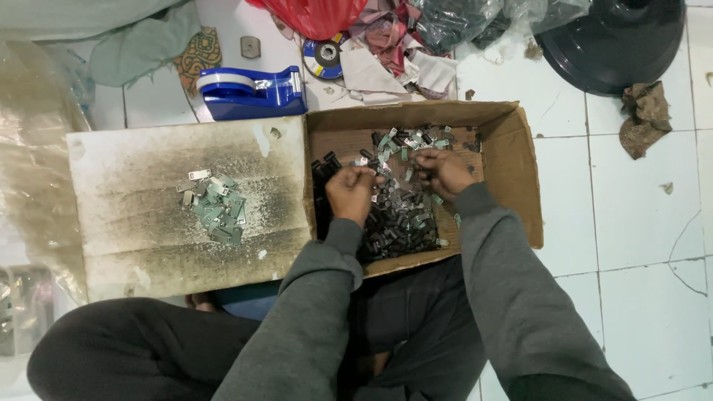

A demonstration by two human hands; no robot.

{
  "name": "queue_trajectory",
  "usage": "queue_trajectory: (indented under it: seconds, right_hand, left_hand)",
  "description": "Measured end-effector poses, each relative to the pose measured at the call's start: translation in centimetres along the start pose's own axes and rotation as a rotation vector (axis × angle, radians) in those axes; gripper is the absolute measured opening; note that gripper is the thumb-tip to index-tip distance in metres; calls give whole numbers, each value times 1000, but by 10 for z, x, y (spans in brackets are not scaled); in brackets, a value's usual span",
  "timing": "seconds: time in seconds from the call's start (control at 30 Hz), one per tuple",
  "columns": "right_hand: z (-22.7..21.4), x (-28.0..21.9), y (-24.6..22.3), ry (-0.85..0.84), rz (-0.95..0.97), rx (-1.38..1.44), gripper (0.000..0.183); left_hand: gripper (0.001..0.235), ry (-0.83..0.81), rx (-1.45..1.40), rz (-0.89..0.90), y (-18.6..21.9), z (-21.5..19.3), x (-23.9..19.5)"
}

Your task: The person sits on the floor and sorts small electronic components from a cardboard box onto a white board. They pick up handfuls of mixed parts, separate the lighter-colored components, and place them on the board while leaving the darker parts in the box.

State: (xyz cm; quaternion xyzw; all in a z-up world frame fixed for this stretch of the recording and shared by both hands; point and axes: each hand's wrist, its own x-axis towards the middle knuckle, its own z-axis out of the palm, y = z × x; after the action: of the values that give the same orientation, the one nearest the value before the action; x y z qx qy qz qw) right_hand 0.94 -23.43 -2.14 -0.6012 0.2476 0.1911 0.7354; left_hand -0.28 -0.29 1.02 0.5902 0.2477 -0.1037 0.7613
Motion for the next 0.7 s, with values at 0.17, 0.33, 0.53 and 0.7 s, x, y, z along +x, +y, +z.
queue_trajectory:
  seconds: [0.17,0.33,0.53,0.7]
  right_hand:
    - [12,-12,-18,-36,138,163,18]
    - [58,-21,-23,90,-5,-94,20]
    - [63,7,19,266,-335,-965,29]
    - [72,14,21,281,-168,-860,37]
  left_hand:
    - [13,10,-353,-122,-40,-14,31]
    - [24,122,115,-27,-35,-13,21]
    - [33,-124,949,236,20,-8,-17]
    - [37,-117,1238,204,3,-3,-7]
